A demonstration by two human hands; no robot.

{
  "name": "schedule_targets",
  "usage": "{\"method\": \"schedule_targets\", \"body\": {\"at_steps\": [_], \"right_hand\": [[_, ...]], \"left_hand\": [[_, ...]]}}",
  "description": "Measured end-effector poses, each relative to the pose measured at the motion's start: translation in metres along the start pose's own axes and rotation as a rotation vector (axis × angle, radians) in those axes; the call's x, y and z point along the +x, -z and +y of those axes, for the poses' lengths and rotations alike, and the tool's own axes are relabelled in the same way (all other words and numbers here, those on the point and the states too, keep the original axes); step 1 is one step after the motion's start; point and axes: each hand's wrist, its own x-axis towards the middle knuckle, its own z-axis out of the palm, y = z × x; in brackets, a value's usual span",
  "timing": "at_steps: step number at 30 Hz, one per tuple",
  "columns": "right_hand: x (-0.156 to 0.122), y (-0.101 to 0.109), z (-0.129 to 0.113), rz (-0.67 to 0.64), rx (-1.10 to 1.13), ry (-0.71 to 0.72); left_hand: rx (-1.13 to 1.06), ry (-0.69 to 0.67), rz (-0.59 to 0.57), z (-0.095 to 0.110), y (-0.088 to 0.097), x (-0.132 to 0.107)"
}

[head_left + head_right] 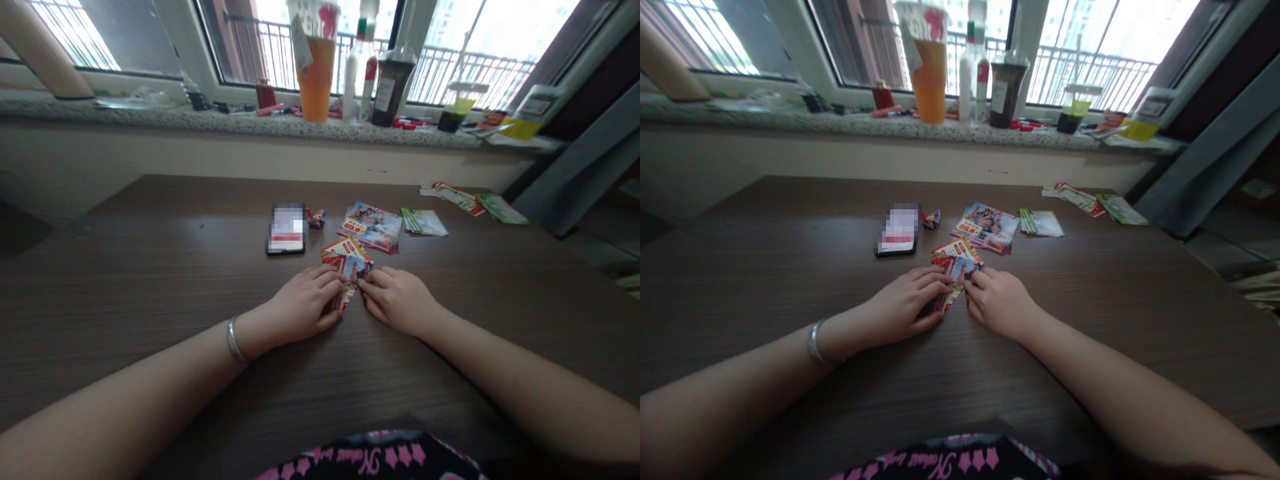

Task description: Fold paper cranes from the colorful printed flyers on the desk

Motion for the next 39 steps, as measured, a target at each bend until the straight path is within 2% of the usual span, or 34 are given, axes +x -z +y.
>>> {"method": "schedule_targets", "body": {"at_steps": [8, 13, 17, 22, 26, 32, 39], "right_hand": [[-0.002, 0.012, -0.012, -0.061, 0.147, 0.113], [-0.001, 0.015, -0.014, -0.048, 0.249, 0.201], [0.000, 0.013, -0.011, -0.048, 0.282, 0.208], [-0.001, 0.009, -0.005, -0.043, 0.231, 0.139], [-0.002, 0.005, 0.002, -0.020, 0.181, 0.015], [0.000, -0.002, 0.016, 0.051, 0.152, -0.138], [-0.001, -0.006, 0.024, 0.020, 0.080, -0.274]], "left_hand": [[-0.011, 0.014, -0.016, 0.001, 0.002, 0.001], [-0.009, 0.016, -0.036, 0.000, 0.002, 0.001], [-0.032, 0.007, -0.041, -0.001, 0.004, 0.001], [-0.053, -0.008, -0.044, -0.004, 0.005, -0.001], [-0.080, -0.017, -0.049, -0.007, 0.004, -0.004], [-0.117, -0.110, -0.048, -0.011, 0.003, -0.007], [-0.077, -0.150, -0.082, -0.006, 0.009, -0.009]]}}
